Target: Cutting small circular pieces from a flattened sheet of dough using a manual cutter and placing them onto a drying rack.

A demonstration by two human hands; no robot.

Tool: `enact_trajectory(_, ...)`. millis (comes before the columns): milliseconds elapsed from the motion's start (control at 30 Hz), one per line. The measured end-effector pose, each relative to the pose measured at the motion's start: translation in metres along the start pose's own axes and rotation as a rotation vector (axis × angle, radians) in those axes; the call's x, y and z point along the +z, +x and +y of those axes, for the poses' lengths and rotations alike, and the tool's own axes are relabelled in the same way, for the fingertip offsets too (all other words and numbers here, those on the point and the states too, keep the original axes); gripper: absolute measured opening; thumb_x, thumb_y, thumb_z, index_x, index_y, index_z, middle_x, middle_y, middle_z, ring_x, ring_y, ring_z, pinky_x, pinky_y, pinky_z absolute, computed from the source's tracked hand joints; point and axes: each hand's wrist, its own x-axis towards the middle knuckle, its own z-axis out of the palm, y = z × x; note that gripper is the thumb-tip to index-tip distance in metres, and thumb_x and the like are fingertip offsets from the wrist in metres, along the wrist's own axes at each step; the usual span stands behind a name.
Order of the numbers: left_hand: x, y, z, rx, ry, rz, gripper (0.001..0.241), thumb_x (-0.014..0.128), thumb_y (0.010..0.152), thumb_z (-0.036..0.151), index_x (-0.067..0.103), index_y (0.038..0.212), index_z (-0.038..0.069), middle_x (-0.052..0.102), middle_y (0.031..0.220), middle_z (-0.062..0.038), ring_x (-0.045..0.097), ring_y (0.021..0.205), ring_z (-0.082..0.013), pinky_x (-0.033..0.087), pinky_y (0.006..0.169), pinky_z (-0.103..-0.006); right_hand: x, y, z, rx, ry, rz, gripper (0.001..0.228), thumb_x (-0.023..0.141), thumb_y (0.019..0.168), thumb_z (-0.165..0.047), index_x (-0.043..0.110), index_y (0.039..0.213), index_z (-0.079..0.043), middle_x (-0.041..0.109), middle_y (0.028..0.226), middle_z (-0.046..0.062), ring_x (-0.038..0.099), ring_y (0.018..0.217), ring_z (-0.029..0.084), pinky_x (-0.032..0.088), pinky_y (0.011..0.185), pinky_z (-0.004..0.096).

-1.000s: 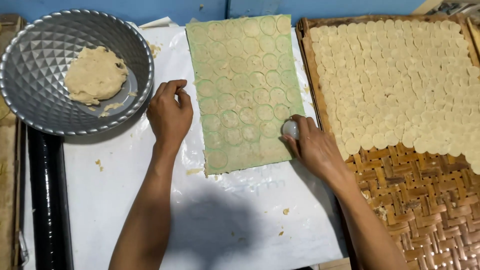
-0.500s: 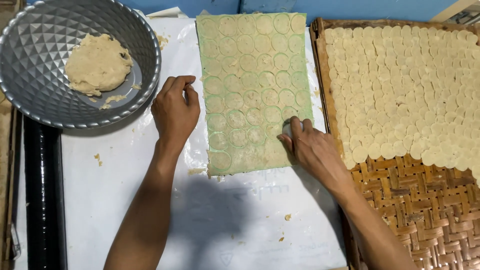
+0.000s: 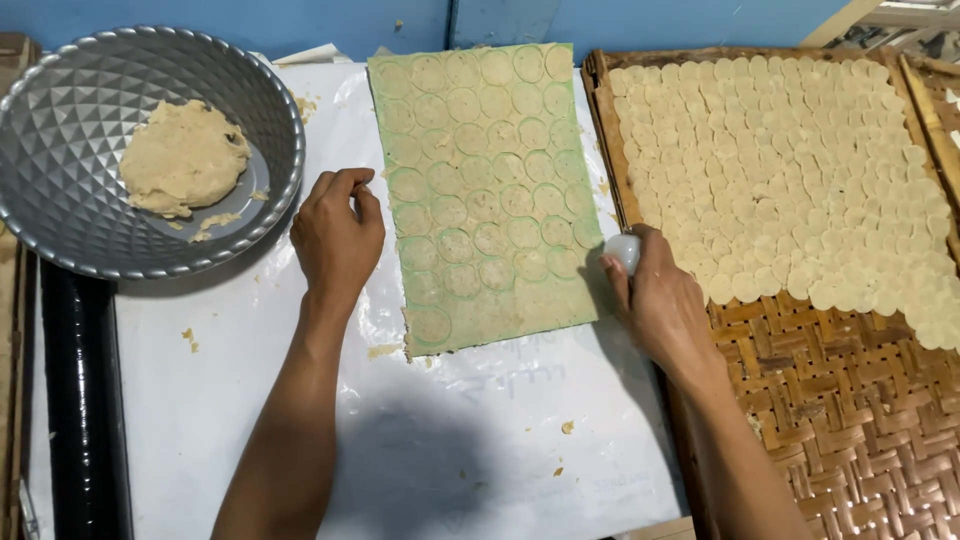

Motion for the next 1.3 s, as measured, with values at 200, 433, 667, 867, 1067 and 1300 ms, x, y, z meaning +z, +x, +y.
enact_trajectory(200,-0.001,-0.001,0.002,-0.009,-0.004,-0.006,0.021,0.059,0.095,0.007,0.076,0.108,0.012,0.069,0.092,-0.003,0.074,0.086,-0.0297,0.057,0.074,-0.0478,0.019,0.005,0.003,-0.081,-0.130,-0.107,0.048,0.046,0.104,-0.040,0.046,0.136,-0.005,0.063,0.116,0.028,0.071,0.092,0.055,0.057,0.078,0.065)
enact_trajectory(433,-0.001,0.000,0.002,-0.008,0.009,-0.007,0.021,0.060,0.095,0.008,0.076,0.108,0.013,0.068,0.091,-0.003,0.074,0.086,-0.0295,0.057,0.074,-0.0473,0.041,0.021,0.008,-0.114,-0.308,-0.074,0.053,0.032,0.107,-0.052,0.044,0.130,-0.006,0.062,0.103,0.021,0.073,0.084,0.051,0.058,0.076,0.062)
enact_trajectory(667,0.000,0.000,0.001,0.012,0.009,0.003,0.021,0.060,0.096,0.006,0.076,0.107,0.011,0.068,0.091,-0.004,0.074,0.086,-0.0299,0.057,0.073,-0.0478,0.037,0.022,0.011,-0.142,-0.389,-0.105,0.053,0.026,0.109,-0.051,0.044,0.131,-0.005,0.062,0.097,0.020,0.074,0.083,0.050,0.057,0.074,0.062)
enact_trajectory(867,0.001,-0.001,0.000,0.020,0.008,0.009,0.020,0.060,0.095,0.007,0.075,0.107,0.013,0.068,0.092,-0.004,0.074,0.086,-0.0318,0.058,0.073,-0.0494,0.036,0.018,0.010,-0.117,-0.373,-0.101,0.054,0.027,0.108,-0.052,0.043,0.131,-0.005,0.062,0.098,0.022,0.072,0.085,0.054,0.056,0.077,0.064)
enact_trajectory(1067,-0.002,-0.002,-0.001,0.004,0.010,0.020,0.018,0.061,0.093,0.011,0.074,0.104,0.016,0.067,0.090,-0.003,0.074,0.085,-0.0328,0.058,0.072,-0.0510,0.038,0.011,0.009,-0.062,-0.230,-0.018,0.052,0.033,0.108,-0.051,0.042,0.133,-0.007,0.064,0.102,0.027,0.070,0.088,0.058,0.054,0.080,0.067)
enact_trajectory(1300,-0.003,-0.001,0.000,-0.033,0.000,-0.018,0.021,0.057,0.094,0.014,0.072,0.107,0.018,0.066,0.093,-0.002,0.073,0.085,-0.0336,0.059,0.075,-0.0526,0.056,-0.039,-0.070,-0.406,-0.098,-0.091,0.050,0.048,0.099,-0.044,0.046,0.139,-0.013,0.066,0.103,0.020,0.072,0.089,0.048,0.058,0.070,0.061)
